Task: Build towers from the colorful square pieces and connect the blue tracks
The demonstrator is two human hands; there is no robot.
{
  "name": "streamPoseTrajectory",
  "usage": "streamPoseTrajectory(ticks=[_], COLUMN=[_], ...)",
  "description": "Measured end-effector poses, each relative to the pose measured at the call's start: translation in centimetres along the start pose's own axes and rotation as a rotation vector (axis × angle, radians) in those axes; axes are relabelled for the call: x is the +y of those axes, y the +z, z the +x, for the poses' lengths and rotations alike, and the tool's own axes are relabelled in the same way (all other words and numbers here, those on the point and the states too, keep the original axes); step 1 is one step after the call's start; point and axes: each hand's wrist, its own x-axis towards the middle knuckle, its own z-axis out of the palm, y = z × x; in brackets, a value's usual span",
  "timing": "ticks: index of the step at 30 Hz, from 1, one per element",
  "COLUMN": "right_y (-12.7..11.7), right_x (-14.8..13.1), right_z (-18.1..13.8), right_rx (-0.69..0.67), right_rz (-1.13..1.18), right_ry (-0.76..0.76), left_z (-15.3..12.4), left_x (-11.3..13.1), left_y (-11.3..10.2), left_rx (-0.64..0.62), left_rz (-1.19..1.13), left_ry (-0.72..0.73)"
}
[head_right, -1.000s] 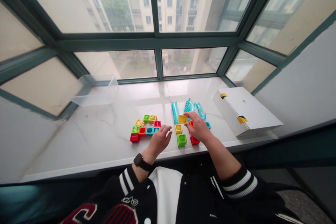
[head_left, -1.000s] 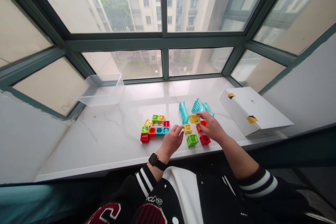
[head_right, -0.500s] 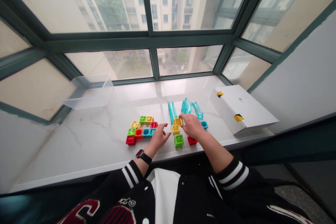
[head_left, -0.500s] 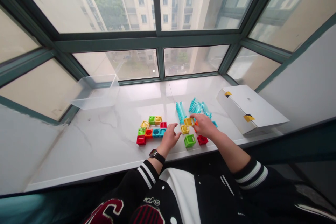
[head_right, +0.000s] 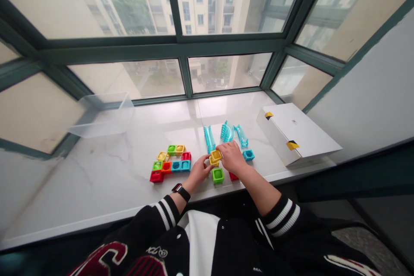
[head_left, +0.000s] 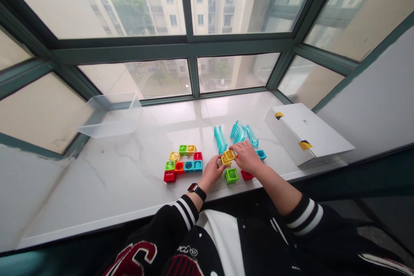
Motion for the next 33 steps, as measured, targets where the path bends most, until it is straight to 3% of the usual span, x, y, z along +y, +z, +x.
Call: streamPoseTrajectory(ticks=[9, 15, 33], right_y=[0.6, 0.9, 1.7], right_x=[-0.1, -0.9, -0.5], right_z=[0.3, 0.4, 0.3], right_rx=[-0.034, -0.010, -0.050], right_rz=[-0.054, -0.091, -0.064], right_ry=[0.000, 0.012, 0.030], left_z=[0.0, -0.2, -0.5], left_x=[-0.2, -0.2, 0.2], left_y=[0.1, 0.1, 0.1], left_rx=[0.001, 0.041, 0.041], left_rz=[-0.046, 0.042, 0.042], left_ry=[-0.056, 0.019, 0.015])
